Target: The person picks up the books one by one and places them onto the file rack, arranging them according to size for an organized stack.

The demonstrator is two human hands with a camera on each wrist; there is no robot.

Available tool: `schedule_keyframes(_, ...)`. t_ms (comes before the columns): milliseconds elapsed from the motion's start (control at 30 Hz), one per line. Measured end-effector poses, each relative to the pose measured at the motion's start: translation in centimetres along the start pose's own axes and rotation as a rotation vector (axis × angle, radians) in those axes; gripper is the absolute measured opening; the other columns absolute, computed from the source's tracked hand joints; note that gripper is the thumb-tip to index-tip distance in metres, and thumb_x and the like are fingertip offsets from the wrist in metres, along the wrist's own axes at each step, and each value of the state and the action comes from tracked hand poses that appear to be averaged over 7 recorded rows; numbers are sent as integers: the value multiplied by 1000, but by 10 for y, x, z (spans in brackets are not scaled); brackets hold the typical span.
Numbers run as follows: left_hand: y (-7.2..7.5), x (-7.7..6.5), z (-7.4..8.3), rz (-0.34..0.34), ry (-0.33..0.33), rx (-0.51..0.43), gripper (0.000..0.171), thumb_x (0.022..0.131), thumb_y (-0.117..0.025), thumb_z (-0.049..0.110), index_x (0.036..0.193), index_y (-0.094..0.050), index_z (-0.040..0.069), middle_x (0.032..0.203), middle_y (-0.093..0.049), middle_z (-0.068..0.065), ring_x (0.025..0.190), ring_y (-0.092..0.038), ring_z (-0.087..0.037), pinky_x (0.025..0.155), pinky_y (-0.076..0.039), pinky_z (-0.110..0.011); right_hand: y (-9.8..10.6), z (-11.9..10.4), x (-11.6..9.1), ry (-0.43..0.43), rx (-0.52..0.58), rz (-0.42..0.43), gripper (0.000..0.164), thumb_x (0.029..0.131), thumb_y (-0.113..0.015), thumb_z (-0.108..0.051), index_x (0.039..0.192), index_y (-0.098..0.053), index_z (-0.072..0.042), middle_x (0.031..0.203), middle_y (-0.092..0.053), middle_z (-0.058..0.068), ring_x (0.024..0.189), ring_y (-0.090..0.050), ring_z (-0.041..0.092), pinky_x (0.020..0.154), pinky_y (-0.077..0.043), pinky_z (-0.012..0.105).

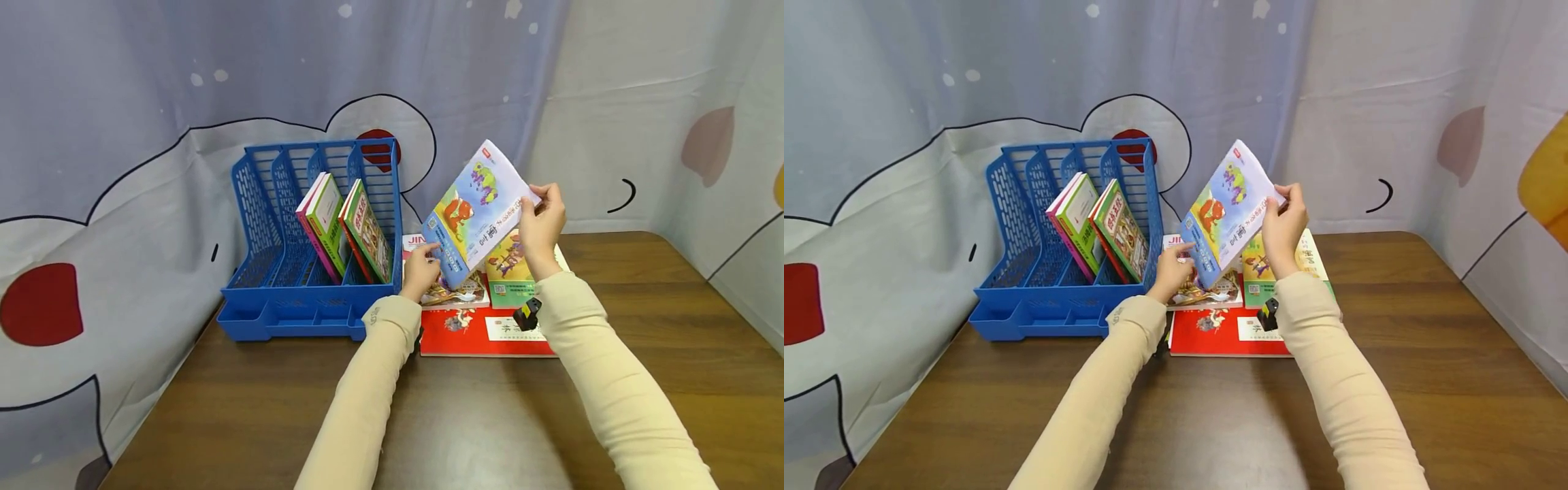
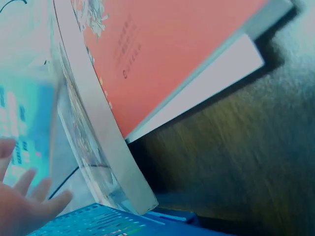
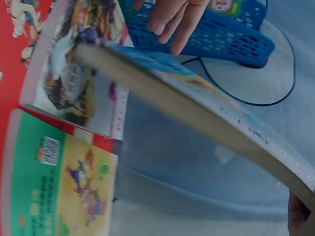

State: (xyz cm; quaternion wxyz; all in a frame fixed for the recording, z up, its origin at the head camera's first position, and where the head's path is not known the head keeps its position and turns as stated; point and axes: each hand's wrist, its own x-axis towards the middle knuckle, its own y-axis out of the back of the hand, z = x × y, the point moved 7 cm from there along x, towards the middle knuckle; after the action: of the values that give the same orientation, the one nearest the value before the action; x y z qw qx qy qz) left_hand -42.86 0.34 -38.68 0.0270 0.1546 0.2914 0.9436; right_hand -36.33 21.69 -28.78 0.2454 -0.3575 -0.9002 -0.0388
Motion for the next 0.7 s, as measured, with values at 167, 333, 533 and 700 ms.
schedule_keyframes(167, 10, 4, 11, 100, -85, -78, 69, 86, -69, 17, 145, -35, 9, 148, -35, -18, 137, -35, -32, 111, -33, -45, 0, -33, 0, 118, -20, -56, 16, 88, -53, 9, 103, -57, 10, 75, -51, -11, 60, -46, 0, 54, -38, 14)
schedule_keyframes(333, 18, 8, 25, 103, -87, -175, 96, 80, -75, 30, 152, -13, 20, 157, -18, -11, 144, -21, -28, 114, -27, -47, 5, -52, 2, 166, 5, -129, 15, 88, -53, 10, 103, -56, 11, 75, -53, -12, 62, -51, 2, 53, -40, 13)
schedule_keyframes(533, 21, 8, 29, -30, -59, -306, 95, 81, -75, 23, 153, -12, 23, 156, -21, -10, 143, -24, -30, 111, -31, -50, 13, -57, 8, 130, 181, -210, 22, 89, -50, 13, 95, -60, -6, 81, -59, -7, 74, -58, 7, 63, -46, 17)
schedule_keyframes(700, 12, -1, 28, -196, -29, -386, 56, 87, -69, 23, 136, -46, 9, 132, -55, -17, 114, -57, -30, 92, -51, -38, 18, -62, 7, 91, 255, -220, 34, 88, -50, 14, 89, -61, -17, 81, -62, -5, 73, -58, 9, 63, -45, 18)
